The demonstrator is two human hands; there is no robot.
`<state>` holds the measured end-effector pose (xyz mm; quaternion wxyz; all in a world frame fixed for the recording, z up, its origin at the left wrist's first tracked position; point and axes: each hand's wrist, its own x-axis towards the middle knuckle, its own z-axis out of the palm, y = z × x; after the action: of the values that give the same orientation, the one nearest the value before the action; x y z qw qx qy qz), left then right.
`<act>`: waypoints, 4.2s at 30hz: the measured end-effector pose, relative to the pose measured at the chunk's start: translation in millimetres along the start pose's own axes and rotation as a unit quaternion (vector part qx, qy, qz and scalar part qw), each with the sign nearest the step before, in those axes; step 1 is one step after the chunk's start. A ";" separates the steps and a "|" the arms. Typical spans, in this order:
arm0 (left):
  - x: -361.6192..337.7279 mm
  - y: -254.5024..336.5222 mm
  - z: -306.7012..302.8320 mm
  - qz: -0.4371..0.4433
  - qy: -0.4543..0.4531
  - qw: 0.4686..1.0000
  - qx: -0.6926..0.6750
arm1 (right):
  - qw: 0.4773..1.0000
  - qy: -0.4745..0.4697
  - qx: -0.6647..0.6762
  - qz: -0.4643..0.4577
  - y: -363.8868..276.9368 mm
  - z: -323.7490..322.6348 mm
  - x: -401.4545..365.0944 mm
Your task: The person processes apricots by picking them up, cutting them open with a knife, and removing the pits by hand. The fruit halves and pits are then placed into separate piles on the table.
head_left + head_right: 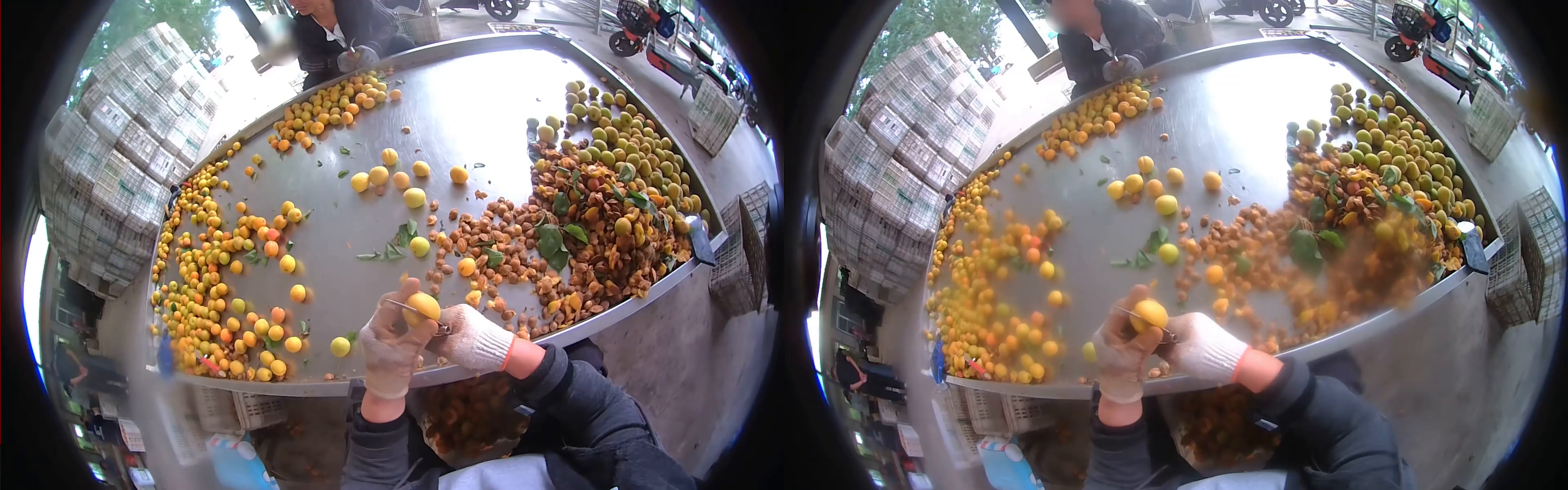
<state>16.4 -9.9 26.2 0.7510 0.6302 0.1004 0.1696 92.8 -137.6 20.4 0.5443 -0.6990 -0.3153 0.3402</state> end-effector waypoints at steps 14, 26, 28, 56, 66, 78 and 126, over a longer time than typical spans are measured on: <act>15.8 -69.9 -23.2 0.056 -0.132 0.989 -0.036 | 0.993 0.104 0.045 -0.038 3.2 -29.2 -6.9; 7.6 -4.2 3.7 -0.151 0.082 0.963 -0.206 | 0.992 0.106 0.004 -0.074 26.5 -37.6 -4.1; 7.9 -13.4 -1.5 -0.157 0.061 0.965 -0.202 | 0.965 0.195 -0.113 -0.136 22.8 -35.8 -2.8; -2.2 -49.0 34.4 -0.297 0.020 0.936 -0.188 | 0.851 0.376 0.326 -0.168 -8.0 -28.5 -5.8; -6.0 -52.9 40.8 -0.222 0.090 0.968 -0.071 | 0.881 0.307 0.308 -0.185 -12.1 -26.7 0.5; -0.2 -50.4 37.3 -0.246 0.034 0.963 -0.102 | 0.780 0.150 0.605 -0.057 15.7 -43.4 25.1; 2.0 -53.1 9.2 -0.189 0.118 0.955 -0.195 | 0.950 0.125 -0.271 -0.092 13.7 -14.5 12.3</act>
<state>28.5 -25.3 -24.0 0.8605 0.4166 0.2705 0.1134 112.6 -138.5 8.0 0.3987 -0.8252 -0.3873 0.1005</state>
